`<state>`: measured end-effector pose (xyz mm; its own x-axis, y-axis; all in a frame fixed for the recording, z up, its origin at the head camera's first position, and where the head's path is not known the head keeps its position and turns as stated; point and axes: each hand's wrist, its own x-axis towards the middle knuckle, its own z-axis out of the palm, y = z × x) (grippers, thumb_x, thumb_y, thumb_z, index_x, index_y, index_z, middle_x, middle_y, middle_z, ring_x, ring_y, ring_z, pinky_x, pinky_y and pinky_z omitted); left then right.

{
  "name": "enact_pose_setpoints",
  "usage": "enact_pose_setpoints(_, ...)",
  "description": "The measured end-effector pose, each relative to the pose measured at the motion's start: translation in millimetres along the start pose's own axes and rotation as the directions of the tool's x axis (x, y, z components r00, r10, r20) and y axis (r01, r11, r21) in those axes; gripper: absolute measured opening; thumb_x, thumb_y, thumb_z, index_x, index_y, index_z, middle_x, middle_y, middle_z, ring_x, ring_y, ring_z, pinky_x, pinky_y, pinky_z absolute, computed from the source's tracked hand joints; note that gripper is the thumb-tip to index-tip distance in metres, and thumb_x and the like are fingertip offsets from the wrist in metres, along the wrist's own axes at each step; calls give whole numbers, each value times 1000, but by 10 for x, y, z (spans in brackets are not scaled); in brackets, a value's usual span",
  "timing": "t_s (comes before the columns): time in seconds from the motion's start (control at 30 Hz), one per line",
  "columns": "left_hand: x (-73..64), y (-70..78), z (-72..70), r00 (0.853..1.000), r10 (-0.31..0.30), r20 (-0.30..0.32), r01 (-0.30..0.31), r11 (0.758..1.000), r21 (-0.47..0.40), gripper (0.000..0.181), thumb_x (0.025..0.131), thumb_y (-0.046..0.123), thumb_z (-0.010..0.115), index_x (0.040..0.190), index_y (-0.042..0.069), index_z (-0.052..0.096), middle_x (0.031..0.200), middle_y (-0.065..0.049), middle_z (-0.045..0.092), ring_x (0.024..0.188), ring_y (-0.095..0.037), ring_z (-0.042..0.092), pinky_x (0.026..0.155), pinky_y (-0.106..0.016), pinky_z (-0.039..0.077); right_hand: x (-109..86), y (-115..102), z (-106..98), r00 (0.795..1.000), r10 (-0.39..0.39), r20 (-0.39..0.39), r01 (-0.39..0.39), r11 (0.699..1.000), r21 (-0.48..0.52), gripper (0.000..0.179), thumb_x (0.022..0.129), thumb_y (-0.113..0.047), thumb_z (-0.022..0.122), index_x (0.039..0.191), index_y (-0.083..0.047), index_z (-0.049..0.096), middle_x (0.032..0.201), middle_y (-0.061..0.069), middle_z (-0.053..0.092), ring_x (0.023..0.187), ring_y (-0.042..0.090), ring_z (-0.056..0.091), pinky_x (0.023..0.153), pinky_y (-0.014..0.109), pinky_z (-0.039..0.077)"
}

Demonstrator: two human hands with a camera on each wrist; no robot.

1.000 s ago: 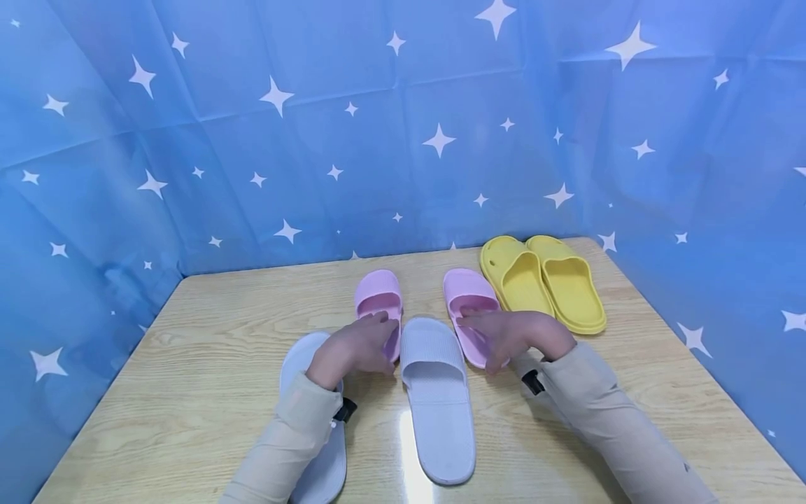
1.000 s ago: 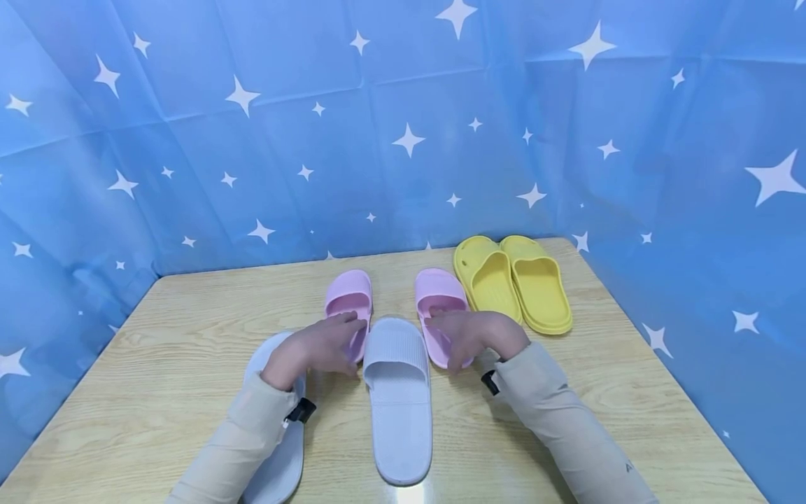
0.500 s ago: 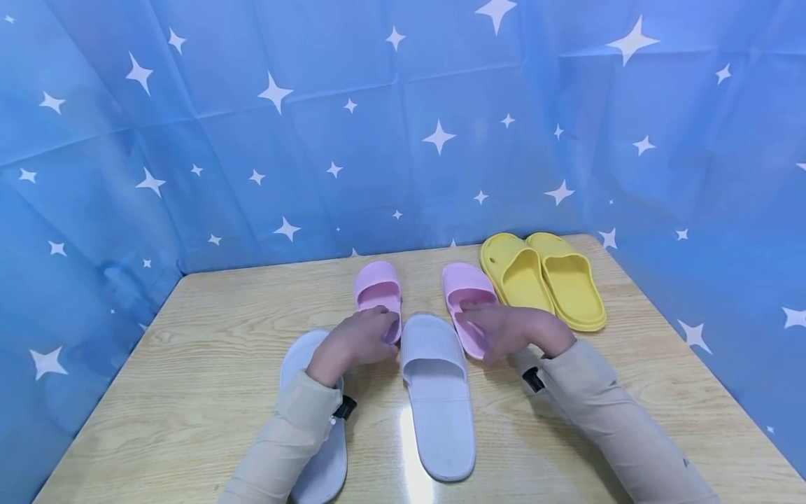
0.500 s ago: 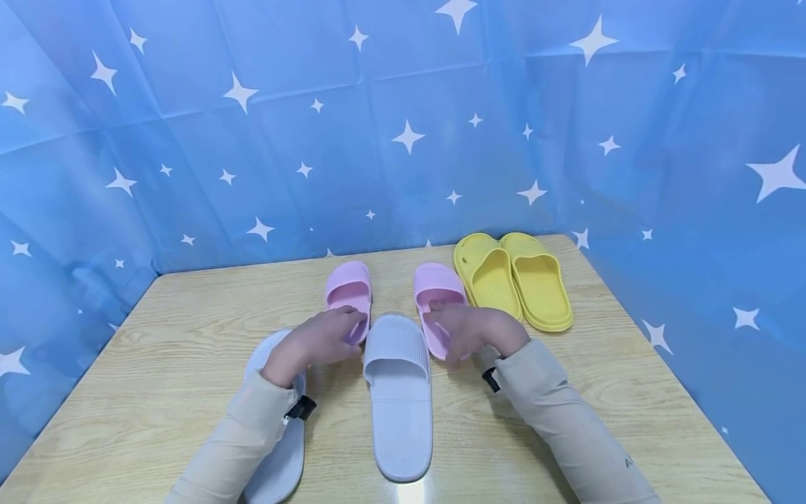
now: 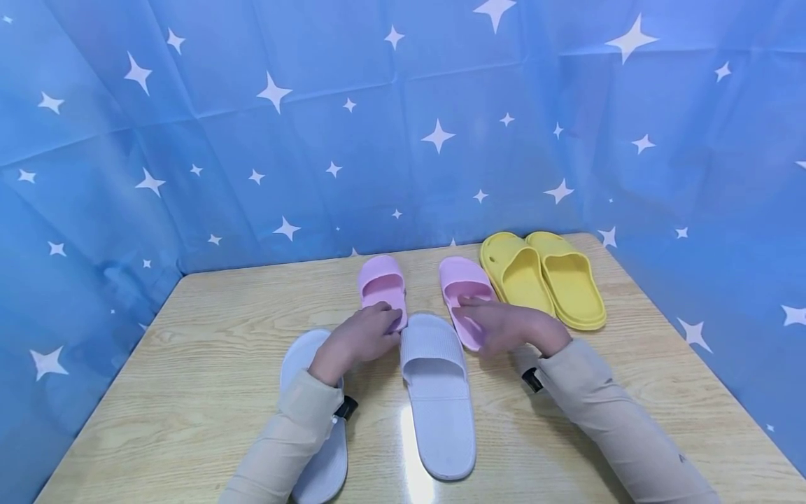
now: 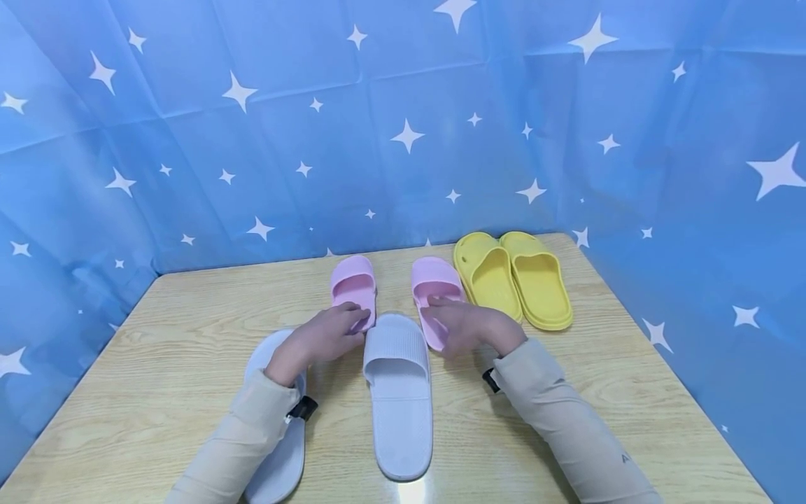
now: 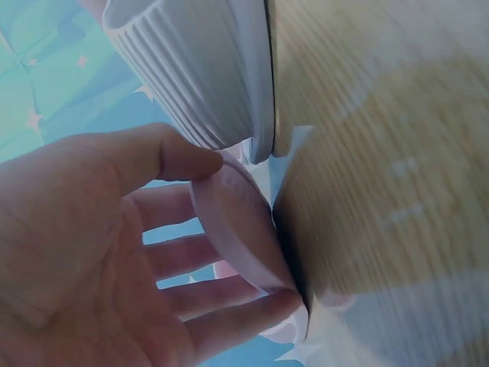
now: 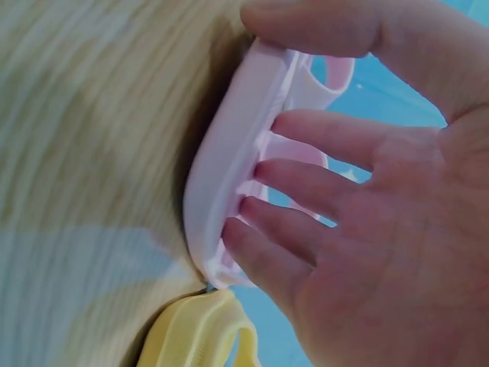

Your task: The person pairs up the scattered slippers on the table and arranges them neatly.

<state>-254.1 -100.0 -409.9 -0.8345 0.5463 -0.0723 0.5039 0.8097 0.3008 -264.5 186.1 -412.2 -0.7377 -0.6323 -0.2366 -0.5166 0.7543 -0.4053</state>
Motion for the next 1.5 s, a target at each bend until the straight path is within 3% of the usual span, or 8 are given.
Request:
enact_pose_setpoints(0.1,5,-3,14,1000,-15,-10,14,1000,-17,37,104,21,57,137,6,63,127,-15,64,102,-27,61,97,-42,54,26,16,22,999,-16,-35,15,1000,-11,90,73,0,76,155,4,40,164,31,31,155,48,25,125,59,29)
enact_pose_setpoints(0.2,13,-9,33,1000,-18,-25,18,1000,-21,40,106,22,57,143,9,60,133,-15,64,112,-29,64,103,-45,54,55,34,49,998,-23,-63,22,1000,-9,85,76,0,74,155,3,42,163,31,32,155,47,25,126,59,26)
enact_pose_setpoints(0.4,29,-19,59,997,23,-73,-21,999,31,31,105,17,60,134,11,67,115,-12,67,95,-25,63,90,-40,56,105,43,85,989,-85,-120,82,996,-26,68,80,7,67,146,-6,58,157,29,44,152,51,30,122,64,30)
enact_pose_setpoints(0.6,32,-22,75,997,24,-79,-20,999,43,30,102,15,64,132,12,69,109,-9,68,86,-21,60,83,-36,56,129,20,116,987,-106,-116,107,994,-1,62,83,12,58,138,-17,66,160,36,35,151,59,25,122,68,26)
enact_pose_setpoints(0.83,40,-41,91,997,26,-72,-22,999,44,31,101,13,66,132,12,68,110,-9,67,87,-21,59,84,-37,55,123,-3,123,985,-135,-108,141,989,46,52,82,17,53,113,-21,71,157,39,35,149,64,20,121,75,16)
enact_pose_setpoints(1.1,66,-37,100,998,30,-53,-27,998,51,28,98,7,69,125,11,72,110,-9,66,89,-22,59,88,-38,55,121,-13,123,994,-62,-93,68,996,61,61,87,13,51,141,-14,59,163,34,29,151,61,20,122,72,19)
enact_pose_setpoints(1.33,95,-30,109,1000,19,-17,-18,996,85,37,95,1,68,128,17,73,113,-9,66,90,-21,56,88,-36,54,134,-13,122,996,-22,-90,28,997,71,68,86,9,58,151,-8,48,164,30,31,154,55,18,126,66,19)
enact_pose_setpoints(1.5,107,-1,119,999,48,-16,-47,995,93,27,94,2,71,116,15,75,110,-10,65,88,-23,54,85,-36,53,133,-4,107,996,-16,-92,21,998,59,69,87,5,61,153,-4,44,164,31,31,155,53,20,126,65,20)
